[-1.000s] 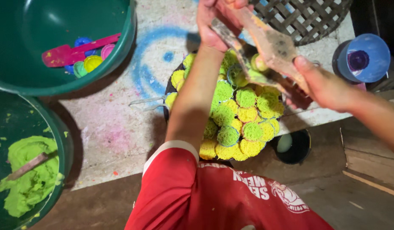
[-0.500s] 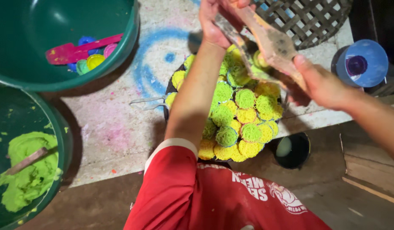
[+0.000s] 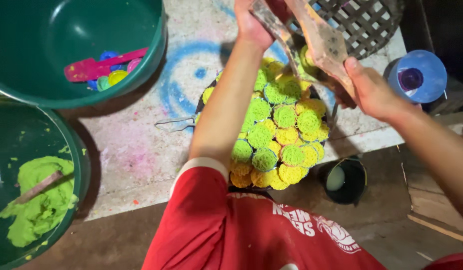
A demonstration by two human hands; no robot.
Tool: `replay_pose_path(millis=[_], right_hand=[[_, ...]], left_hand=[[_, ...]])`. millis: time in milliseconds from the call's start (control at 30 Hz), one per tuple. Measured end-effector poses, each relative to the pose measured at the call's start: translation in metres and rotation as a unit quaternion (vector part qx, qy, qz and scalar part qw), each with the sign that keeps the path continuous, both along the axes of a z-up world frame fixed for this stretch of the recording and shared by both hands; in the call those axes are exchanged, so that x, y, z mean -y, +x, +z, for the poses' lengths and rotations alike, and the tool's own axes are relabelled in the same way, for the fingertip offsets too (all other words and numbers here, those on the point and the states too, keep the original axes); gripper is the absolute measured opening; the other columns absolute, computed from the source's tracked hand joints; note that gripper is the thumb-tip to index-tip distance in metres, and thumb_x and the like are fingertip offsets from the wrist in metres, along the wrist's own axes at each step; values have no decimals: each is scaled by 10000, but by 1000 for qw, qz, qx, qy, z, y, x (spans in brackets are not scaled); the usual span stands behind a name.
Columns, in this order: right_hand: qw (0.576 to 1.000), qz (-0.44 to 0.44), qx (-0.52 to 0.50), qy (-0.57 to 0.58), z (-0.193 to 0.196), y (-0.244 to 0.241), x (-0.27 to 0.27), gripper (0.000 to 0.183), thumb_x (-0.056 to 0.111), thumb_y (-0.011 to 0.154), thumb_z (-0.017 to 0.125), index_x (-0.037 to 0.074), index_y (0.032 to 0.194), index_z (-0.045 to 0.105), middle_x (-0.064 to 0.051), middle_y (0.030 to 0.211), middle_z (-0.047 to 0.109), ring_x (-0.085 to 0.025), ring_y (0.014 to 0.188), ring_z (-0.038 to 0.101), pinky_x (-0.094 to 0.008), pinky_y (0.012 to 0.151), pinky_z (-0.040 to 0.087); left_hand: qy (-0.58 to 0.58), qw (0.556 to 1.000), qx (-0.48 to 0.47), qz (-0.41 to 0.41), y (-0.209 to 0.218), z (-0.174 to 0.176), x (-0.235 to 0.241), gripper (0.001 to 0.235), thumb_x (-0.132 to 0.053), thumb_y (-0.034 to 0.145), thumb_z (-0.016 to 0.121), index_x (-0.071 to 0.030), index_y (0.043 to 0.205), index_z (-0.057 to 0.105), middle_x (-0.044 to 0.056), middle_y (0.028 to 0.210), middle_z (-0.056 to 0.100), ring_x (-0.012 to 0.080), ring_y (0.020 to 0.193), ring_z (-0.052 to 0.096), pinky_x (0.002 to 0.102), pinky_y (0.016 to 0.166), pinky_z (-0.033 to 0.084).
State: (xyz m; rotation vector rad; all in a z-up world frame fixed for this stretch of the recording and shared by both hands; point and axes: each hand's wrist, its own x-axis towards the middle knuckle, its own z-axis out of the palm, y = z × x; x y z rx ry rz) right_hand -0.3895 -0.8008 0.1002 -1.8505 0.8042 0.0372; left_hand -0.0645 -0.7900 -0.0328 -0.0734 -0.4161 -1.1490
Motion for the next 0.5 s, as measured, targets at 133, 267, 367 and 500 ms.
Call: replay_pose_path(millis=[133, 267, 367, 500], right_hand=[[990, -19, 78, 114, -19, -7, -3, 661, 652, 1042, 321, 86, 1027, 663, -23, 744, 639, -148, 618, 609, -305, 540, 430], [995, 3, 84, -51, -34, -12, -2, 751, 663, 1080, 294, 43, 924, 687, -47, 671, 608, -157, 600, 578, -313, 558, 447], [986, -25, 111, -120, -43, -17, -3, 787, 672, 1118, 279, 32, 908, 686, -64, 678, 589, -171, 623, 577, -309, 594, 458], [957, -84, 273, 39, -50, -28, -13, 737, 712, 1091, 331, 43, 1204, 621, -65, 910, 625, -188, 750, 600, -341, 669, 487]], left_hand=[[242, 951, 188, -44, 0, -28, -35, 702, -645, 939, 358, -21, 1037, 664, 156, 881, 752, 292, 764, 719, 474, 719, 603], [460, 789, 401, -74, -33, -37, -83, 766, -613, 1022, 317, -53, 1546, 297, 159, 984, 760, 227, 653, 652, 359, 568, 485], [401, 690, 597, 77, -55, -13, -124, 749, -338, 1006, 483, -77, 1641, 182, 127, 1095, 742, 264, 706, 660, 426, 647, 592], [225, 288, 906, 212, -75, 23, -200, 701, -120, 914, 576, -151, 1585, 377, 100, 1079, 716, 322, 817, 704, 469, 673, 559]])
